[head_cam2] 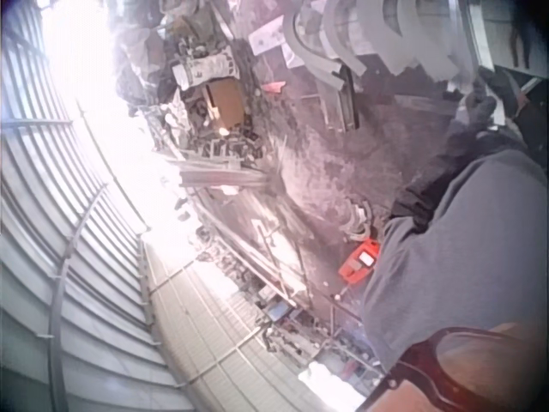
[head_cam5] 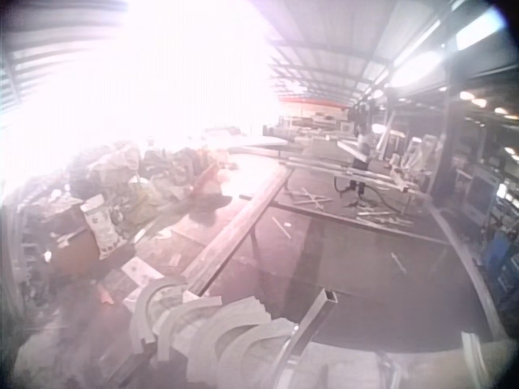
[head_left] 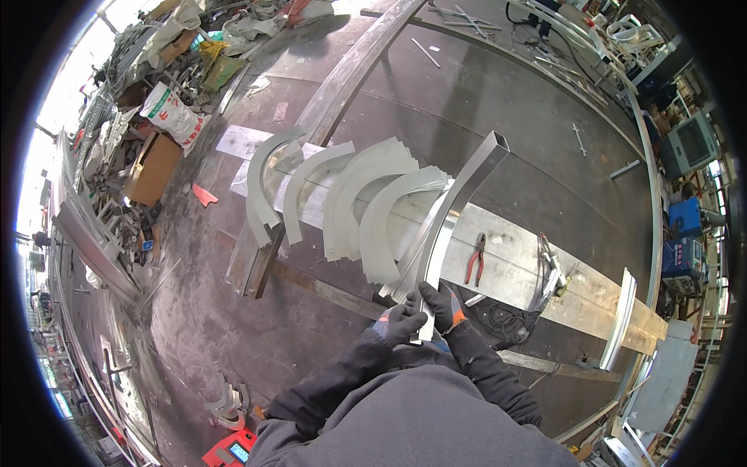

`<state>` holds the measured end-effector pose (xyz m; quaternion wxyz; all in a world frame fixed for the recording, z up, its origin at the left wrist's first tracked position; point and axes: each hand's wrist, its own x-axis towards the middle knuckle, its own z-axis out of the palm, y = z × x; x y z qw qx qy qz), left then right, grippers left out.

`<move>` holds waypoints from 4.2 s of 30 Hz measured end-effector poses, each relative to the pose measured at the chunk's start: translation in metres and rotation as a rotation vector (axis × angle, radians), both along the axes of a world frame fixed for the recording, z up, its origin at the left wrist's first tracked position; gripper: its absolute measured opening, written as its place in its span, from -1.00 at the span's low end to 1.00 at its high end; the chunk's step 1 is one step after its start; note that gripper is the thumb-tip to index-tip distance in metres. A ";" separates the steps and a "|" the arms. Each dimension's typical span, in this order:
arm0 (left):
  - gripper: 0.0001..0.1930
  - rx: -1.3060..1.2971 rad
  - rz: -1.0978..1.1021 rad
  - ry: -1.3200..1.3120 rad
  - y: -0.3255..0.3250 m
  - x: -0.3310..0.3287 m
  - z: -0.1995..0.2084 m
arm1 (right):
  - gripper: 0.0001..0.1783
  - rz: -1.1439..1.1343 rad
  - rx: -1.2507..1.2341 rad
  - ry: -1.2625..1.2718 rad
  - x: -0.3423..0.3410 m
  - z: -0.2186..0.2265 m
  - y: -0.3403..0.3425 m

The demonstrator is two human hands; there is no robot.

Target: The person welds curved metal pieces to a rectangular metal frame using a handheld welding torch. They repeatedly position the curved pieces, weld them in place, and inspect the joints. The work is performed on a metal workbench in a workshop.

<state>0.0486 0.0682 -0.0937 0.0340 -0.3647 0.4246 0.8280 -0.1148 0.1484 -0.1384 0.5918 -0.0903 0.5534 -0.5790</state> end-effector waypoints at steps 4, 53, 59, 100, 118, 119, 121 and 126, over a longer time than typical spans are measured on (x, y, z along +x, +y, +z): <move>-0.44 -0.094 -0.055 -0.069 -0.002 -0.001 0.003 | -0.61 0.004 0.016 0.031 0.000 -0.001 -0.001; -0.49 -0.712 -0.193 0.272 -0.013 -0.054 0.114 | -0.29 -0.105 -0.530 0.288 -0.054 0.186 0.007; -0.52 -0.673 -0.121 0.314 -0.008 -0.044 0.106 | -0.42 -0.106 -0.342 0.356 -0.044 0.201 0.014; -0.45 -0.609 -0.068 0.224 0.003 -0.040 0.093 | -0.46 -0.194 -0.216 0.331 -0.026 0.175 0.008; -0.36 -0.871 -0.035 0.199 0.010 0.014 -0.015 | -0.45 -0.176 -0.194 0.511 -0.027 0.141 0.025; -0.31 -0.895 0.025 0.283 0.009 0.005 -0.012 | -0.45 -0.159 -0.205 0.504 -0.024 0.141 0.022; -0.21 -0.830 0.063 0.375 0.007 -0.011 -0.001 | -0.45 -0.172 -0.184 0.489 -0.016 0.144 0.016; -0.25 -0.498 -0.143 0.258 0.002 -0.037 0.033 | -0.48 -0.178 -0.185 0.456 -0.008 0.151 0.007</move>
